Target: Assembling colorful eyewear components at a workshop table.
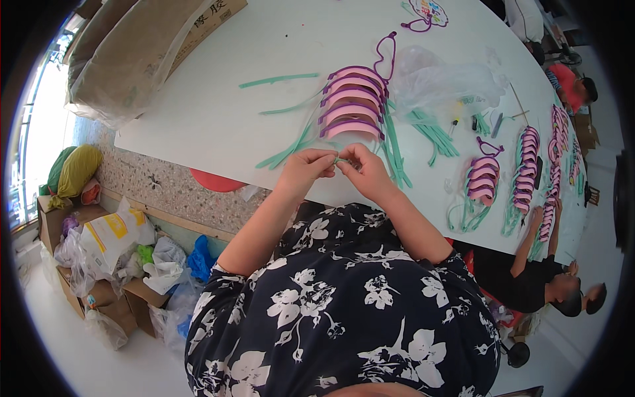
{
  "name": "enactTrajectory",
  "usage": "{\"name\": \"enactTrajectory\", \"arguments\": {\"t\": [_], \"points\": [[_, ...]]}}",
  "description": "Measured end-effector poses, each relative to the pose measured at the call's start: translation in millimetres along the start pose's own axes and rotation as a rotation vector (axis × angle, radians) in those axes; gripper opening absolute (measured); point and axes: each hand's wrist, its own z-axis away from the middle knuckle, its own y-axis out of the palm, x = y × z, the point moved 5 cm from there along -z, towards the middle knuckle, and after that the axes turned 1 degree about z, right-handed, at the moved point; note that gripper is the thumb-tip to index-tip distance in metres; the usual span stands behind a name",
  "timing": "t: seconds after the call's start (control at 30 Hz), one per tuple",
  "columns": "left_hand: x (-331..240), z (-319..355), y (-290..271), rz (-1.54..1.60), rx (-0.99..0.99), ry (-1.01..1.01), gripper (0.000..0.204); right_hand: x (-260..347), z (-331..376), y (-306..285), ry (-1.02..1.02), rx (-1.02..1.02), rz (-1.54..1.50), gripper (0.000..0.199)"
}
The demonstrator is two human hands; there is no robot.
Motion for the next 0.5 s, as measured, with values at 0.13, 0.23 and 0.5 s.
{"name": "enactTrajectory", "arguments": {"t": [0.13,0.23,0.5], "points": [[-2.6,3.9,3.5,-0.285,-0.105,0.121,0.016,27.4,0.3,-1.7,-0.137,-0.021,0.231,0.023],[3.3,1.8,2.3,-0.443,-0.078,0.206,0.017,24.7,0.4,-1.3,-0.340,-0.043,0.359,0.025],[12.0,6.5,8.4,0.078,-0.161,0.156,0.019,29.4,1.1,0.4,-0.177,-0.127,0.088,0.019]]}}
